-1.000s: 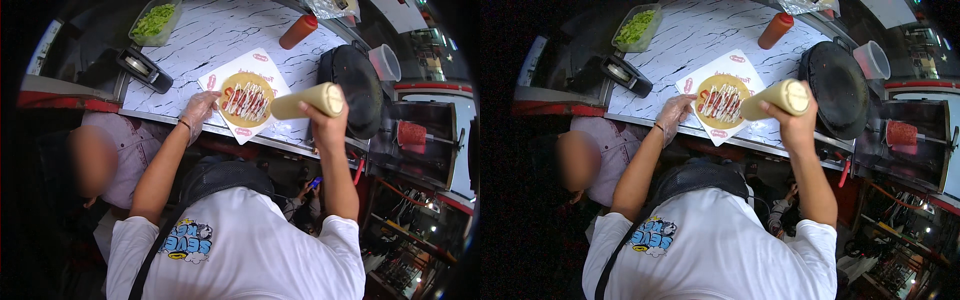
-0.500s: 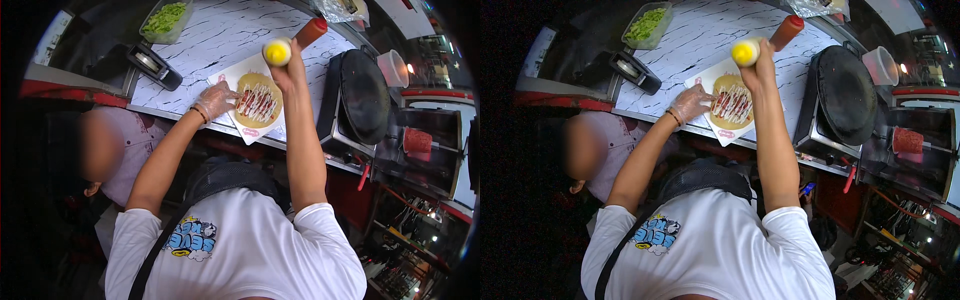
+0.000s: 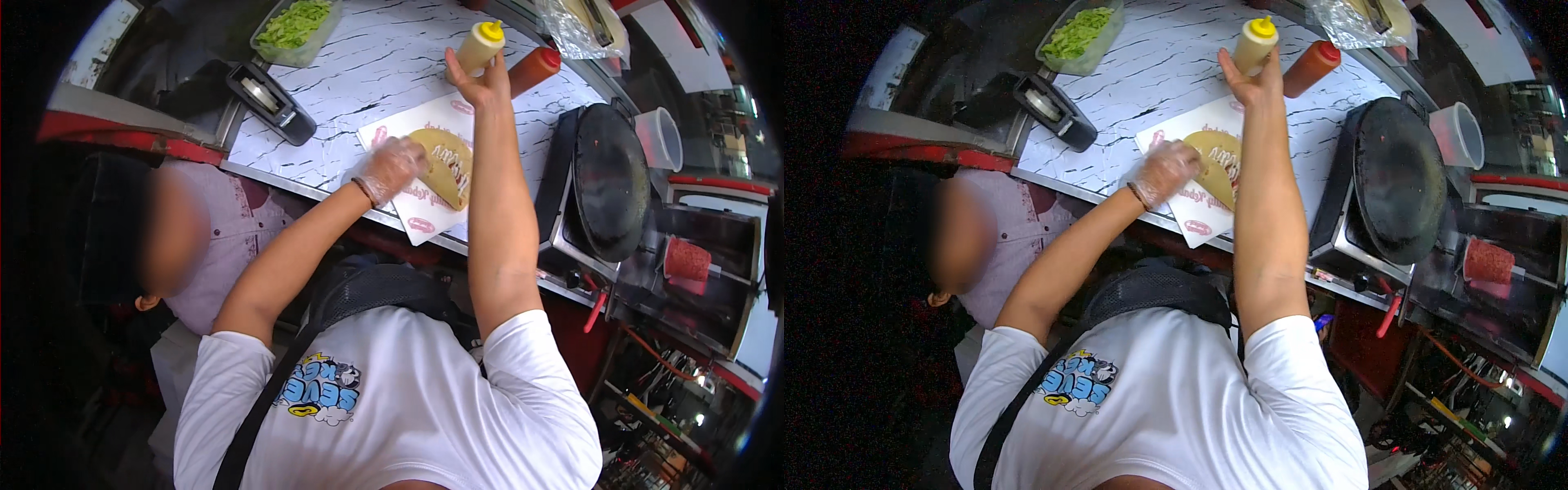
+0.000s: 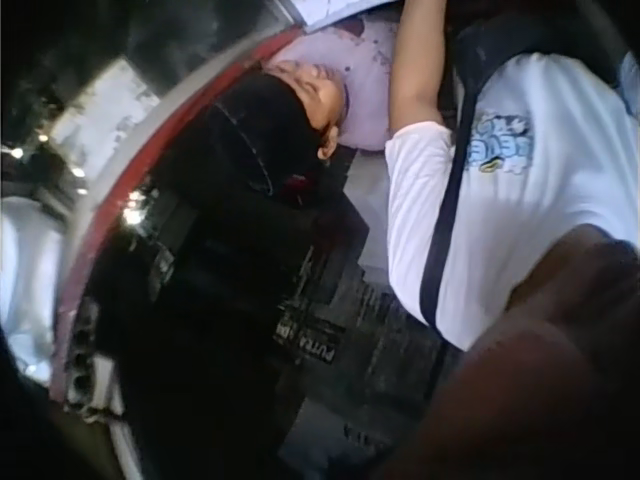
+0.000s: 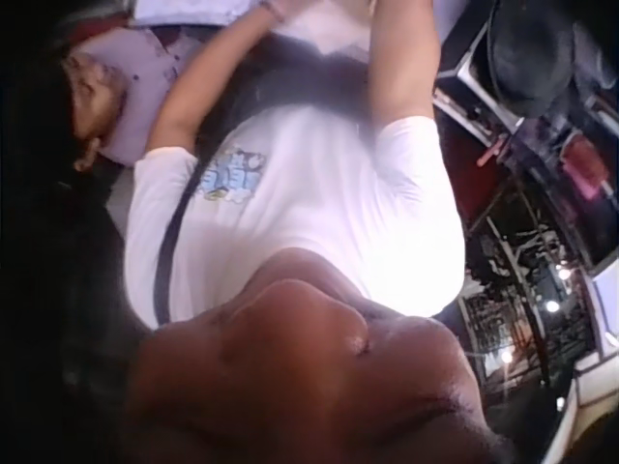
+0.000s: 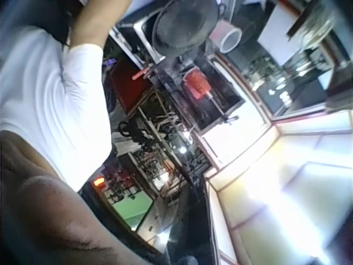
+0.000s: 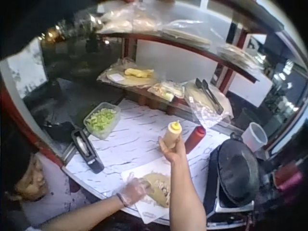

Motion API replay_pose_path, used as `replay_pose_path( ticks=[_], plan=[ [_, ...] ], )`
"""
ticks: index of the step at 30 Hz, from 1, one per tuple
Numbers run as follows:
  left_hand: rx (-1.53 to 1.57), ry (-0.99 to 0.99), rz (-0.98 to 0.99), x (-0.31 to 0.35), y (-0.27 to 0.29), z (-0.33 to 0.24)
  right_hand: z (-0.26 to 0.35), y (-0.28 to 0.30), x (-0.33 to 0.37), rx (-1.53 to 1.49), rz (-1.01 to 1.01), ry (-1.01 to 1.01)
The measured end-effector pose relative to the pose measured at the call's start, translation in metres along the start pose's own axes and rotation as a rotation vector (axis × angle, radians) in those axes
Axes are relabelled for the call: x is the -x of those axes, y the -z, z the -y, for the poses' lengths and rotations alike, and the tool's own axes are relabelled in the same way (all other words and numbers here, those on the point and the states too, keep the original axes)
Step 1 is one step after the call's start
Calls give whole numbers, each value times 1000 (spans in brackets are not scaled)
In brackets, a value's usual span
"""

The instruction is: The person heats a tortilla and sliced meat on a griddle using tongs, then moves the tortilla to a paper wrapper. After placing the meat and adding sauces from squeeze bottles, the person rolls the tortilla and folds the paper wrapper.

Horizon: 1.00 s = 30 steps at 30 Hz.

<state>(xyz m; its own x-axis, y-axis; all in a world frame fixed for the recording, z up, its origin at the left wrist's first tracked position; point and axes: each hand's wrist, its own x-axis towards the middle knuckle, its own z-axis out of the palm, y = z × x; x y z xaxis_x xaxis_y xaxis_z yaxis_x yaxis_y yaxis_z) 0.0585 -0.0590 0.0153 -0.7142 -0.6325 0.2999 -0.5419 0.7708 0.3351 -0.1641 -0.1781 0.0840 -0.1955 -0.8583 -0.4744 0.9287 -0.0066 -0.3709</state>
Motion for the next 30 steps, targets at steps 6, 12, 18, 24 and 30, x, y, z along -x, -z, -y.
replay_pose_path(
  ticks=[6,12,18,24,30],
  plan=[
    [-85,-451,84,8,20,-1,10,49,54,868,-212,235],
    [-236,-449,344,-32,27,-21,33,102,49,2121,-291,304],
    [-183,-259,125,-48,25,-19,35,61,104,1714,189,-29],
    [-171,-303,40,-53,26,-26,29,59,134,1566,225,-25],
    [-133,-461,300,-50,33,-20,4,61,164,2062,158,1097]
  ],
)
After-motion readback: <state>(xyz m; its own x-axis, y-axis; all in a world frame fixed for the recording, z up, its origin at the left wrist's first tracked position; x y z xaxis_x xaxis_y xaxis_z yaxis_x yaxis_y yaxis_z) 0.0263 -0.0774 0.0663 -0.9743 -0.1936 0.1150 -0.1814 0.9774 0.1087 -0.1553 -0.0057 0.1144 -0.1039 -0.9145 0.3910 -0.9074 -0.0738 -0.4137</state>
